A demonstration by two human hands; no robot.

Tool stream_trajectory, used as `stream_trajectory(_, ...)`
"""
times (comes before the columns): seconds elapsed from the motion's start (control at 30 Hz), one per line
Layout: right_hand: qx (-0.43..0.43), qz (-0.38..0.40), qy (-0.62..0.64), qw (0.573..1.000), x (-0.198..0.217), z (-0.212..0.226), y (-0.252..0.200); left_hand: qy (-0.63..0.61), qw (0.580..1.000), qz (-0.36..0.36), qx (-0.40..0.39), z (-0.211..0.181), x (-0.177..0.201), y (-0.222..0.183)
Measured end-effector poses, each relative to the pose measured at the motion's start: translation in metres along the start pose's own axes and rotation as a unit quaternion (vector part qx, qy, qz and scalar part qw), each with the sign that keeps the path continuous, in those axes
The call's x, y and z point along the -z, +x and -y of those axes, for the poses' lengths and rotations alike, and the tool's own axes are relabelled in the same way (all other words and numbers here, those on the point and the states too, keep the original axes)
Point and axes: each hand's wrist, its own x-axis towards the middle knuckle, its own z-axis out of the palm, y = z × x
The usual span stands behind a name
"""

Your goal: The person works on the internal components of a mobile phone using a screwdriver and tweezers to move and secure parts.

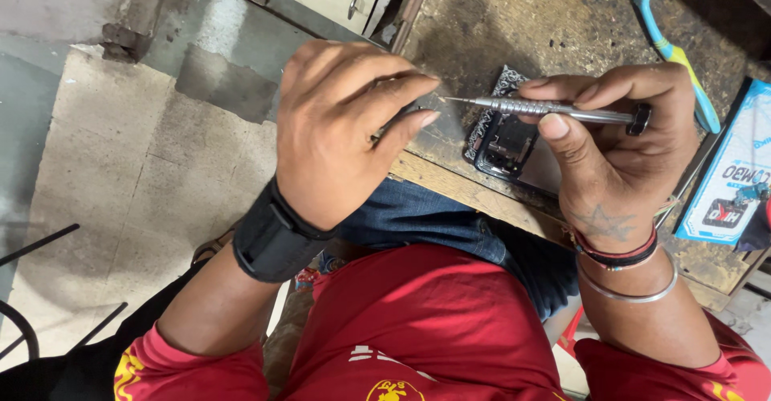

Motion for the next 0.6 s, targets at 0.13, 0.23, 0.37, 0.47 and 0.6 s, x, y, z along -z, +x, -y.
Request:
stream_trajectory(0.13,-0.004,-0.023,0.01,1.0,0.007,-0.001,0.0,0.015,1.0,0.026,-0.001,-0.002,0.006,0.003)
stream_trajectory(0.23,-0.001,-0.04,0.002,0.999,0.014,-0.001,-0.001,0.038,0.998,0.045,-0.016,-0.004,0.007,0.009)
stream_trajectory(0.37,0.011,-0.076,-0.004,0.997,0.026,-0.004,0.001,0.059,0.996,0.06,-0.025,-0.01,0.005,0.02)
stream_trajectory(0.47,0.015,-0.107,-0.012,0.994,0.041,-0.007,-0.007,0.076,0.994,0.074,-0.03,-0.011,0.004,0.024)
stream_trajectory(0.6,0.015,-0.151,-0.026,0.988,0.058,-0.008,-0.031,0.101,0.99,0.095,-0.036,-0.007,0.001,0.015)
